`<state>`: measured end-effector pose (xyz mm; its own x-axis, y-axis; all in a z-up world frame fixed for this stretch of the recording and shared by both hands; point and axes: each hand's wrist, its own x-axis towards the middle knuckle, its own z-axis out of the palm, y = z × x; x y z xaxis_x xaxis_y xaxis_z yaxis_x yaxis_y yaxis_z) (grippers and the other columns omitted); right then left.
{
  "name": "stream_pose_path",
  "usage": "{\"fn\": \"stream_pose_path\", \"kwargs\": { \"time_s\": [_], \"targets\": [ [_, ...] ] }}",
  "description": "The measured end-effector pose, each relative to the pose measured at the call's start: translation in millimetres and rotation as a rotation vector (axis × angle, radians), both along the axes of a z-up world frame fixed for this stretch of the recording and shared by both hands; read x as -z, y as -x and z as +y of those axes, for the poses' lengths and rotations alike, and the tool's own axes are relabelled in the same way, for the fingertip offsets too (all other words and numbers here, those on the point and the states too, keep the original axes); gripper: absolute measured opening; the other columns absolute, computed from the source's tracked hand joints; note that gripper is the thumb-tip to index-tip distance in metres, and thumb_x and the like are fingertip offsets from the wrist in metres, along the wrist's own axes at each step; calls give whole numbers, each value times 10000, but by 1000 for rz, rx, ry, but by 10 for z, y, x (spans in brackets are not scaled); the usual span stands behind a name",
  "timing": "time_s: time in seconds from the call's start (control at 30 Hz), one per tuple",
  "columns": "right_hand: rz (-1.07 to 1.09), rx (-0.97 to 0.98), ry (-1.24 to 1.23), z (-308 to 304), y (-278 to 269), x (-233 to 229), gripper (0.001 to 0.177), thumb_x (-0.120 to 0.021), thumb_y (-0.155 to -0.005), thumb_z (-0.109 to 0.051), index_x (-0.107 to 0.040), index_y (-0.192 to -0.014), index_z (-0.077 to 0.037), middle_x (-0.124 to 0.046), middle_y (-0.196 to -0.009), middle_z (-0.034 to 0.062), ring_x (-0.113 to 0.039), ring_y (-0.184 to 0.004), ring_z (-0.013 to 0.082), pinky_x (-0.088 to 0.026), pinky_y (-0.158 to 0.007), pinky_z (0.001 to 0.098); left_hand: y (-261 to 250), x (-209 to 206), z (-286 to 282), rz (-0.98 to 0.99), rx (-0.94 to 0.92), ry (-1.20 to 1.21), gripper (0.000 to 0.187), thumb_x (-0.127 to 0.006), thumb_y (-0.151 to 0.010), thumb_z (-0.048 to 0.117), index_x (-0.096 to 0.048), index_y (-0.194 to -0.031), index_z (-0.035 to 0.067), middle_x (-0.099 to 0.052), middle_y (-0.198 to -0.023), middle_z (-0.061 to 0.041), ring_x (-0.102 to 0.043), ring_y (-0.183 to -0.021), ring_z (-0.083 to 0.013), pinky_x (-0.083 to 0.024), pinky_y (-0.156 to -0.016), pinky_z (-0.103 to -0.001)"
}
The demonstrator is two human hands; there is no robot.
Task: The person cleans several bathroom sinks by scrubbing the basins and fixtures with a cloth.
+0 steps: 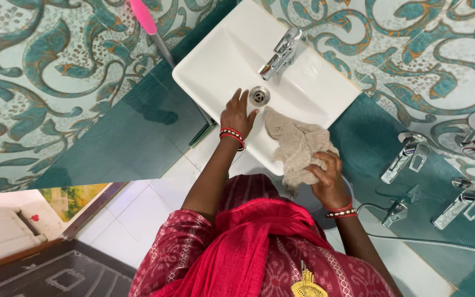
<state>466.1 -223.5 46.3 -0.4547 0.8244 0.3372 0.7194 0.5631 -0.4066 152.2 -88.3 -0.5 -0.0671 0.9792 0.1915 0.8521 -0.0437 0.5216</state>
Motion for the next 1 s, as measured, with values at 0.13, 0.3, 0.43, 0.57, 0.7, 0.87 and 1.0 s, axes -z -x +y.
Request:
{"fn": "stream_pose_path", "kwargs": {
  "time_s": [0.13,0.3,0.43,0.57,0.7,0.87,1.0],
  "targets": [
    [222,243,-74,359,-254,663,609,-768,-573,55,-472,-1099,-30,-433,-1384,244,-394,-1348,409,-337,-1148,516,-40,-78,8,97,-6,186,735,-700,-934,409,-387,-1534,123,-388,-1581,-144,-588,-1238,-311,-540,-940,-445],
    [371,392,-88,1038,-506,854,797,-811,-713,-61,-429,-1411,-6,-390,-1354,223,-396,-1347,390,-372,-1176,491,-36,-66,-11,108,9,164,686,-694,-940,398,-420,-1509,131,-408,-1571,-120,-607,-1215,-291,-534,-944,-453],
    [329,396,-270,1532,-749,767,771,-882,-855,-159,-422,-1452,3,-396,-1391,224,-404,-1377,413,-368,-1193,531,-40,-92,-3,146,16,230,659,-687,-941,399,-439,-1486,122,-403,-1573,-120,-607,-1214,-293,-526,-958,-453],
    [363,437,-268,1608,-697,714,813,-904,-822,-204,-405,-1423,22,-452,-1350,235,-467,-1299,422,-393,-1133,536,-37,-86,-26,125,7,193,633,-686,-956,375,-453,-1489,123,-417,-1576,-121,-617,-1199,-298,-531,-949,-448],
    [150,275,-78,859,-253,283,550,-737,-607,-2,-541,-1119,-52,-542,-1385,227,-466,-1348,429,-369,-1134,532,-42,-78,-28,110,11,165,628,-716,-920,356,-478,-1450,117,-435,-1554,-117,-621,-1198,-293,-529,-948,-456],
    [-70,230,-100,468,374,-318,472,-686,-574,40,-587,-1022,-69,-600,-1388,157,-483,-1325,418,-378,-1123,537,-47,-87,-38,96,16,157,618,-720,-925,339,-493,-1457,120,-446,-1553,-118,-631,-1177,-290,-532,-947,-460],
    [-62,284,-117,743,313,-354,432,-679,-611,48,-559,-1009,-69,-615,-1358,123,-504,-1282,399,-407,-1103,521,3,-66,-27,55,6,82,579,-736,-901,315,-543,-1409,114,-501,-1508,-115,-647,-1147,-294,-537,-920,-459]
  ]
}}
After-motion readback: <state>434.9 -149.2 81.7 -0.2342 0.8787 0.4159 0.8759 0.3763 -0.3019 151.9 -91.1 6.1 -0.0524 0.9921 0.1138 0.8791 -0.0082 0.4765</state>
